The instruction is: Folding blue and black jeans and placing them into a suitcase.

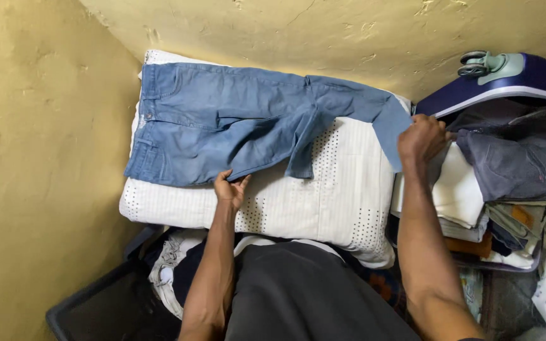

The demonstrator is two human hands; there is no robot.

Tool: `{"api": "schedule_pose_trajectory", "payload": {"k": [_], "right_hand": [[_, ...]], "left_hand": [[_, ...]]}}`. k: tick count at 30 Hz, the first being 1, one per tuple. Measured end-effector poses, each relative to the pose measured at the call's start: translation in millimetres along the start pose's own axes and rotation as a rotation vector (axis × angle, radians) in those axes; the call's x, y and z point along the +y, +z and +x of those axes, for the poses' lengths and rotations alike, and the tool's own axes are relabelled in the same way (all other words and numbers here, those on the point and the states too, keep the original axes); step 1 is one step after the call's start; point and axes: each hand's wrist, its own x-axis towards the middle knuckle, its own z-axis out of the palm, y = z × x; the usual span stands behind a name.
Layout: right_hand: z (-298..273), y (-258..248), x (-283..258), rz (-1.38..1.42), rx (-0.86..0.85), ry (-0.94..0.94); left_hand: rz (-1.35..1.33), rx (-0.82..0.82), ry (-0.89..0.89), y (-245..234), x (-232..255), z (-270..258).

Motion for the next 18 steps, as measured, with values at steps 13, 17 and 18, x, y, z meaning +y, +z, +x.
{"api": "schedule_pose_trajectory", "payload": {"k": [13, 17, 18], "right_hand": [[-150, 78, -172, 0.561, -0.826, 0.172], [-170, 76, -176, 0.404, -0.702, -0.001], [-169, 85, -172, 0.386, -0.699, -0.007]], "left_hand": [[0.197, 0.017, 0.020, -30, 18, -33], [0.290, 0.028, 0.001, -11, 19, -67], [0.311, 0.026, -0.018, -2, 20, -73]]}}
